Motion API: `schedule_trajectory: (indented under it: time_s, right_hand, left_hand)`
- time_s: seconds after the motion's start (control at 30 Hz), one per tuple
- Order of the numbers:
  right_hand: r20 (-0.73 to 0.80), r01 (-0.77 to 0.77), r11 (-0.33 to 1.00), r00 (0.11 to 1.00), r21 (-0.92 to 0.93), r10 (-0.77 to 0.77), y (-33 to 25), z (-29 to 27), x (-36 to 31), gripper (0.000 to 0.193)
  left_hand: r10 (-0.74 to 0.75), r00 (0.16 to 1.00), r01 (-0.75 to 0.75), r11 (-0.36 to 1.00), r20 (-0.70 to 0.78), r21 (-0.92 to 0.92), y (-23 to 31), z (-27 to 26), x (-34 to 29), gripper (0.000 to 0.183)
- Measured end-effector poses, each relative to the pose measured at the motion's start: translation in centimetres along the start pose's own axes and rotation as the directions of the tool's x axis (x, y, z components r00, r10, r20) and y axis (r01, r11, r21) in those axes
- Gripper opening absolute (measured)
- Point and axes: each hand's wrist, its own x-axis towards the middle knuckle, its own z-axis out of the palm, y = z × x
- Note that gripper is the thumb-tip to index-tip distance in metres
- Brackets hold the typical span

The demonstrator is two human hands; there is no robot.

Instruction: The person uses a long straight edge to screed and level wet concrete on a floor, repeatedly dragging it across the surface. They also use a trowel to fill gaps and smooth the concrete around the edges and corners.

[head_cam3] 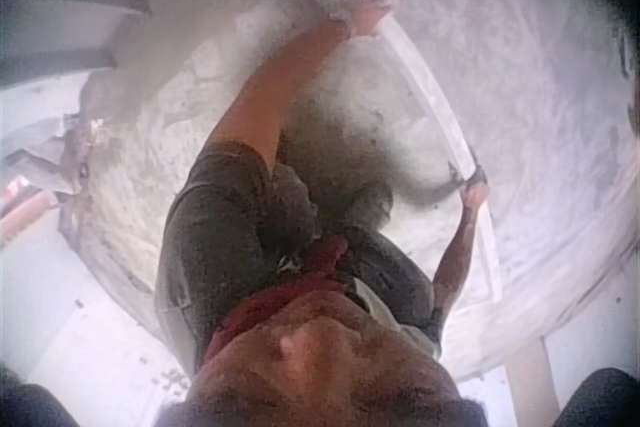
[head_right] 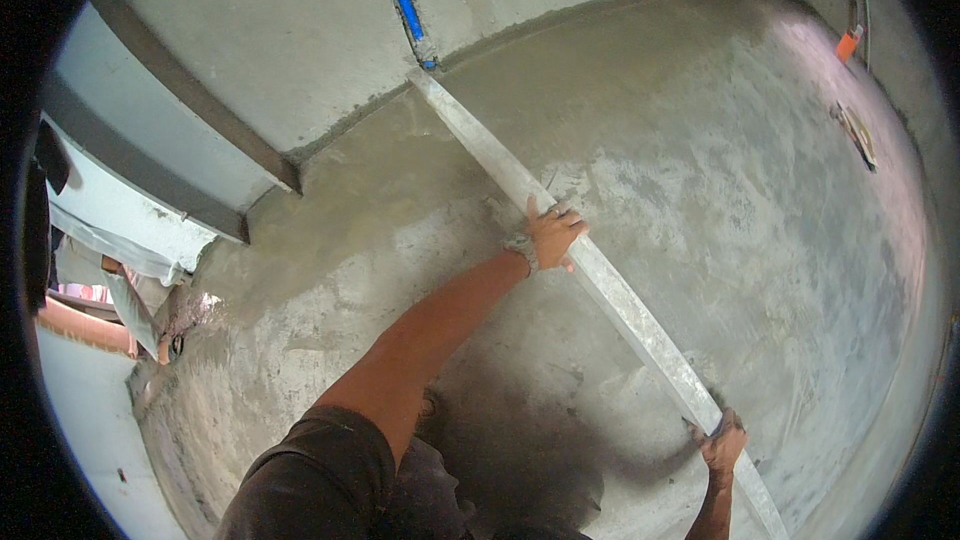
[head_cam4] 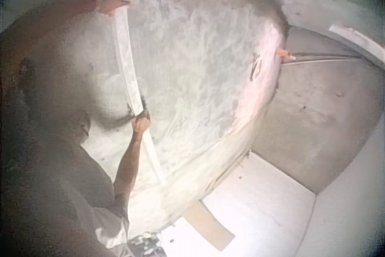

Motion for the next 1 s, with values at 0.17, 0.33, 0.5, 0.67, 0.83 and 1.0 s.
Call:
schedule_trajectory:
  time_s: [0.17, 0.33, 0.5, 0.67, 0.83, 1.0]
  right_hand:
    - [0.003, 0.031, 0.999, 1.000, -0.011, -0.031, -0.4, -0.2, -0.4, 0.072]
    - [0.014, 0.063, 0.997, 0.998, 0.043, -0.064, -1.4, -0.5, -0.8, 0.070]
    - [0.063, 0.044, 0.999, 0.997, 0.005, -0.044, -1.6, -0.3, -1.3, 0.066]
    - [0.110, 0.039, 0.999, 0.993, -0.018, -0.037, -2.0, -0.3, -2.0, 0.066]
    - [0.068, 0.017, 0.994, 0.997, 0.108, -0.024, -2.1, -0.7, -3.2, 0.067]
    - [0.004, -0.024, 0.999, 1.000, 0.038, 0.023, -1.1, -0.9, -3.8, 0.067]
  left_hand:
    - [-0.013, 1.000, 0.013, 1.000, -0.027, 0.002, -0.4, 0.8, -1.0, 0.078]
    - [-0.024, 0.999, 0.024, 1.000, -0.047, 0.005, -1.0, 1.9, -2.2, 0.081]
    - [-0.033, 0.995, 0.033, 0.999, -0.091, -0.008, -1.5, 2.4, -3.5, 0.078]
    - [-0.028, 0.995, 0.029, 1.000, -0.100, 0.005, -2.3, 2.7, -5.3, 0.077]
    - [0.040, 0.999, -0.040, 0.999, -0.034, 0.015, -1.8, 2.1, -6.1, 0.076]
    - [0.101, 0.993, -0.100, 0.995, -0.064, 0.028, 0.2, 1.2, -4.2, 0.073]
